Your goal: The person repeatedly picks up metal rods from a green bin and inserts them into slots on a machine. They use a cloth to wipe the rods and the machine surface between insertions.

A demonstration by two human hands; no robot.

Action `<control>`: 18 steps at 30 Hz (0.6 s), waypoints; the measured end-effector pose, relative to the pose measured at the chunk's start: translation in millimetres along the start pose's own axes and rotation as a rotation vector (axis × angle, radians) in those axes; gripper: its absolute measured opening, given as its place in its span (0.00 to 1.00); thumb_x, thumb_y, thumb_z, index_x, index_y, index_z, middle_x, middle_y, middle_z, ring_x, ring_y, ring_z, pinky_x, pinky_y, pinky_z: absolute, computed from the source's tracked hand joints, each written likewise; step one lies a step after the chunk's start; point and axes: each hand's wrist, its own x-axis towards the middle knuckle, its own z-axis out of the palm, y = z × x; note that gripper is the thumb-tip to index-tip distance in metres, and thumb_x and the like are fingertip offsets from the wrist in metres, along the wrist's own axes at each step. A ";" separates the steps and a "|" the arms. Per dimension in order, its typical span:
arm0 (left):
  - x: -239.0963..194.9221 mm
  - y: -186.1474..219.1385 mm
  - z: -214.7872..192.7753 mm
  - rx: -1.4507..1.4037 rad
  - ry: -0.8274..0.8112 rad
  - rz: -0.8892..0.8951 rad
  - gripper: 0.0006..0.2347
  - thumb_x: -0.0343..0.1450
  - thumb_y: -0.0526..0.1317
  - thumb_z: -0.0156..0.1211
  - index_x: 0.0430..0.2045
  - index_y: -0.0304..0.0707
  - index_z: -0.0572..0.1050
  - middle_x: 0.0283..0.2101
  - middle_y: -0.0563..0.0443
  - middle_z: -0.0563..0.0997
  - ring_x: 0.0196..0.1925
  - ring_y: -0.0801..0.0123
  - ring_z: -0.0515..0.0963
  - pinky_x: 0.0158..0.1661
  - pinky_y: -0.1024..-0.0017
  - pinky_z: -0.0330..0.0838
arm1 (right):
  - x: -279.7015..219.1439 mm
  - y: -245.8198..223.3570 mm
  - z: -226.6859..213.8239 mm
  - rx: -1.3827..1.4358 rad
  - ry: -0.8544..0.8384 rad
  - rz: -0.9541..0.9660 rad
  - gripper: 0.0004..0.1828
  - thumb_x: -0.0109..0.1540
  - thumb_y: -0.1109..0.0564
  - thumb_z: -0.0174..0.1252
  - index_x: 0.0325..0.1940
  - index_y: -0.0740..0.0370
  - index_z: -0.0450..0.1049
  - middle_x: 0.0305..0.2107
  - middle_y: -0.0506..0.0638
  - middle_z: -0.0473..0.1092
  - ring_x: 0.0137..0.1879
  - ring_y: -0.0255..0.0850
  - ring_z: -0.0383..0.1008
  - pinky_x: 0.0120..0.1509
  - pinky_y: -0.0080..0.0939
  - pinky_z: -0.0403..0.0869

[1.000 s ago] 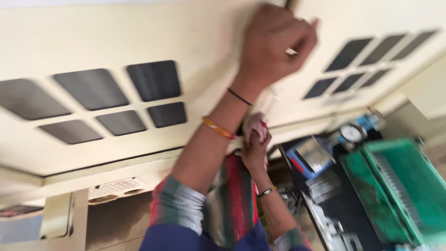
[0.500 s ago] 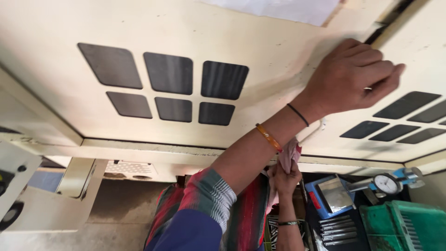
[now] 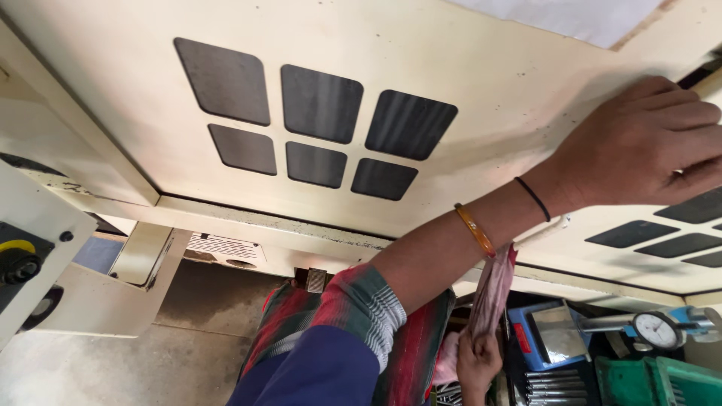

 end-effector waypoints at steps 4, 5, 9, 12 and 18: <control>-7.5 -6.9 6.5 0.000 -0.046 -0.016 0.04 0.65 0.41 0.64 0.24 0.46 0.75 0.31 0.57 0.73 0.38 0.67 0.76 0.48 0.68 0.70 | -6.2 23.1 -26.2 -0.059 -0.056 0.213 0.22 0.60 0.67 0.63 0.23 0.62 0.55 0.23 0.46 0.55 0.30 0.33 0.53 0.34 0.36 0.57; -9.4 -8.6 8.6 0.000 -0.050 -0.016 0.04 0.65 0.41 0.64 0.23 0.46 0.75 0.31 0.57 0.74 0.38 0.67 0.76 0.49 0.68 0.70 | -4.9 27.8 -26.5 -0.044 -0.074 0.249 0.21 0.61 0.67 0.63 0.24 0.62 0.55 0.23 0.46 0.55 0.30 0.34 0.54 0.34 0.36 0.58; -16.3 -15.5 17.3 0.002 -0.053 -0.025 0.06 0.65 0.44 0.64 0.21 0.46 0.75 0.32 0.55 0.75 0.40 0.65 0.76 0.53 0.66 0.69 | 6.0 38.7 -10.0 -0.011 -0.150 0.322 0.19 0.62 0.65 0.60 0.25 0.62 0.56 0.24 0.46 0.56 0.32 0.34 0.55 0.36 0.36 0.58; -22.9 -19.8 22.6 0.016 -0.078 -0.040 0.09 0.64 0.47 0.64 0.20 0.45 0.74 0.32 0.53 0.75 0.42 0.61 0.77 0.56 0.63 0.69 | 10.5 37.2 2.0 -0.002 -0.172 0.344 0.17 0.62 0.64 0.59 0.25 0.62 0.57 0.24 0.47 0.57 0.33 0.35 0.56 0.38 0.36 0.59; -43.7 -33.6 46.8 -0.010 0.016 -0.098 0.13 0.60 0.48 0.60 0.28 0.39 0.73 0.37 0.45 0.75 0.47 0.54 0.75 0.55 0.62 0.68 | 11.6 35.3 0.4 -0.012 -0.197 0.349 0.14 0.64 0.61 0.56 0.27 0.62 0.59 0.26 0.47 0.59 0.35 0.36 0.58 0.41 0.37 0.61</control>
